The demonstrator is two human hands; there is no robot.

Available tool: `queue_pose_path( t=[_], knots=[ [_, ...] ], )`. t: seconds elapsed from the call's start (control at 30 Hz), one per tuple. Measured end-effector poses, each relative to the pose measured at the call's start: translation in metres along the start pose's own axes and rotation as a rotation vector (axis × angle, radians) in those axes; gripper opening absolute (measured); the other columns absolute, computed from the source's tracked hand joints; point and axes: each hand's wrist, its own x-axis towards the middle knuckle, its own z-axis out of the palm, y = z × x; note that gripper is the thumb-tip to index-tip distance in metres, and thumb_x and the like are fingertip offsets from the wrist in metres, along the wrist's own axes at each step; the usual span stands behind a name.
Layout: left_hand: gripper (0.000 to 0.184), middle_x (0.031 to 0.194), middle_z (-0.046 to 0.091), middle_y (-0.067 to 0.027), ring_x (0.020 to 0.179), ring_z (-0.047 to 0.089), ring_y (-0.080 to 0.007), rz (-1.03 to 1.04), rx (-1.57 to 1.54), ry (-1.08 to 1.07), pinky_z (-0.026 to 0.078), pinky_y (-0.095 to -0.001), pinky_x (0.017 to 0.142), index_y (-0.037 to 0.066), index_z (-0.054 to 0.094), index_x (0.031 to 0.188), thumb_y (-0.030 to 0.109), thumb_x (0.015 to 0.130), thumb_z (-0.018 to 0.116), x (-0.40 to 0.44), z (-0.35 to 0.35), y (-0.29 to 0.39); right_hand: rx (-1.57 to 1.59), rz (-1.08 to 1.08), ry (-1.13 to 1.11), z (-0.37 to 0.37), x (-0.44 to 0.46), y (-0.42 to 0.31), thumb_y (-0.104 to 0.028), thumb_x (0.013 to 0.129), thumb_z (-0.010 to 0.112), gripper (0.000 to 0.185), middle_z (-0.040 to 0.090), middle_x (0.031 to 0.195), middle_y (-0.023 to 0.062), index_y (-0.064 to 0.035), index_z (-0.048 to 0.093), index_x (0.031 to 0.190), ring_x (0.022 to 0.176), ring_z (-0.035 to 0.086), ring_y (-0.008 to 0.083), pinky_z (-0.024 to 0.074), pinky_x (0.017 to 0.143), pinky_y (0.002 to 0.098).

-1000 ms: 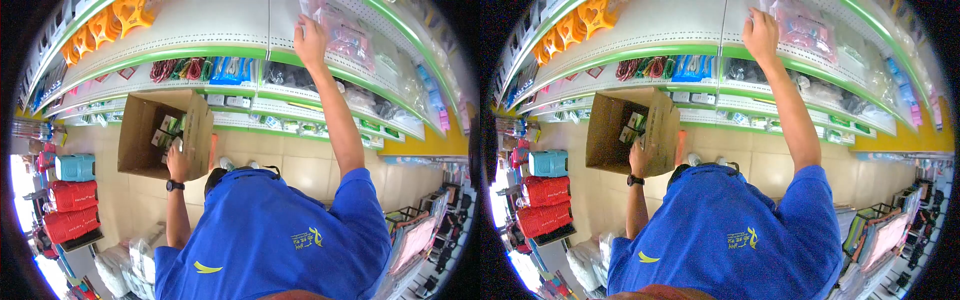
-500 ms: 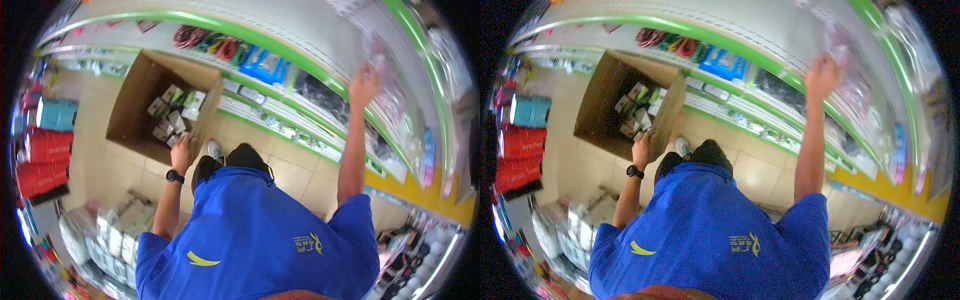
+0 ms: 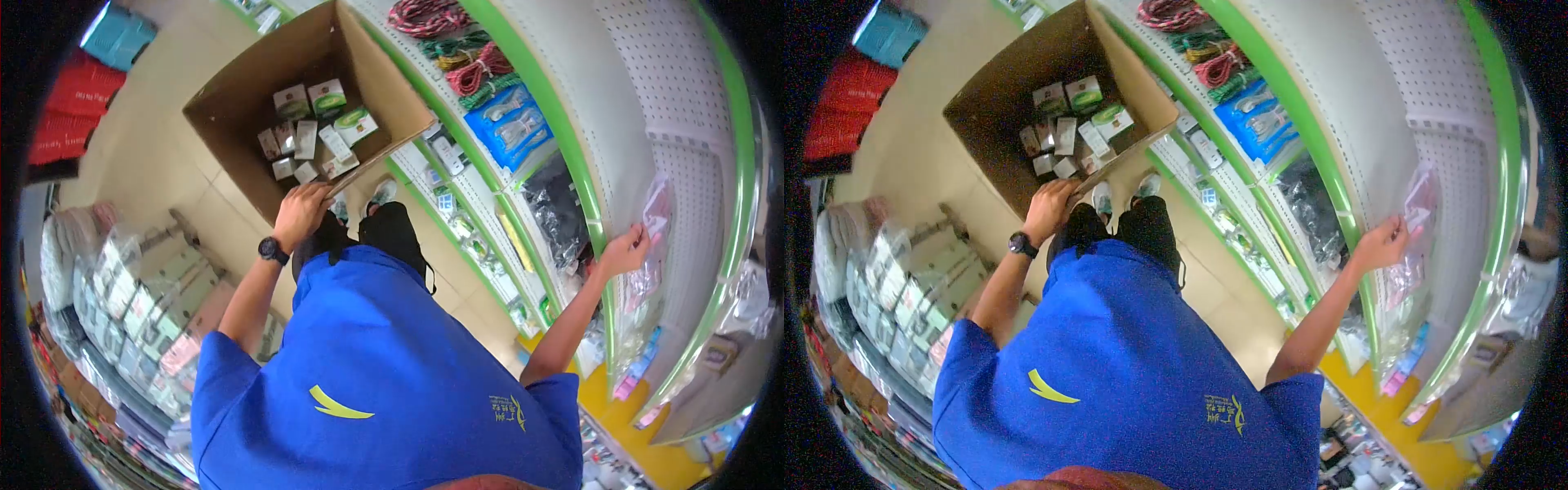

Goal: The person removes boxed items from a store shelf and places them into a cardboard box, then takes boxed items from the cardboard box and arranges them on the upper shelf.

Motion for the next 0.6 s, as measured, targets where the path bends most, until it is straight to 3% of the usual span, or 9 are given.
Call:
queue_pose_path(
  t=[0.03,0.33,0.43,0.53,0.6],
  knots=[
    [0.033,0.12,0.068,-0.0134,0.11,0.064,-0.0338,-0.008,-0.044,0.014,0.05,-0.0433,0.096,0.006,0.067,0.116,0.031,0.096,0.062,0.002,-0.002,0.002,-0.001,-0.04,0.01,0.002,0.001,0.003,-0.015,0.093,0.064,0.026,0.068,0.118,0.0266,0.0076,0.072,0.102,0.096,0.069,0.0297,0.0554,0.08,0.0392],
    [0.049,0.119,0.068,-0.0174,0.11,0.064,-0.0361,-0.13,-0.091,-0.007,0.05,-0.0453,0.095,0.002,0.067,0.114,0.046,0.095,0.061,0.008,-0.006,0.001,-0.065,-0.024,0.037,0.002,-0.003,-0.005,-0.022,0.095,0.063,0.028,0.064,0.13,0.0255,0.0027,0.074,0.103,0.087,0.071,0.0299,0.0551,0.078,0.0382],
    [0.052,0.119,0.068,-0.0183,0.111,0.063,-0.0365,-0.137,-0.099,-0.006,0.05,-0.0453,0.096,0.001,0.067,0.115,0.049,0.096,0.059,0.007,-0.005,0.0,-0.085,-0.062,0.023,0.001,-0.003,-0.002,-0.022,0.095,0.064,0.028,0.061,0.134,0.026,0.0026,0.074,0.104,0.09,0.071,0.0302,0.0549,0.079,0.0387],
    [0.054,0.117,0.068,-0.0194,0.11,0.064,-0.0374,-0.181,-0.156,-0.046,0.05,-0.0462,0.095,0.001,0.067,0.116,0.051,0.097,0.057,0.008,-0.006,0.0,-0.016,0.004,0.055,0.002,-0.005,-0.013,-0.02,0.095,0.063,0.025,0.075,0.102,0.0185,0.0023,0.075,0.095,0.119,0.065,0.032,0.0524,0.092,0.0397],
    [0.055,0.115,0.069,-0.0205,0.108,0.064,-0.0383,-0.295,-0.213,-0.102,0.051,-0.0474,0.094,0.001,0.067,0.117,0.051,0.097,0.056,0.015,-0.014,0.001,-0.044,0.02,0.039,0.0,-0.004,-0.019,-0.02,0.095,0.063,0.026,0.075,0.1,0.018,0.003,0.075,0.094,0.12,0.064,0.0333,0.0524,0.092,0.0395]
  ],
)
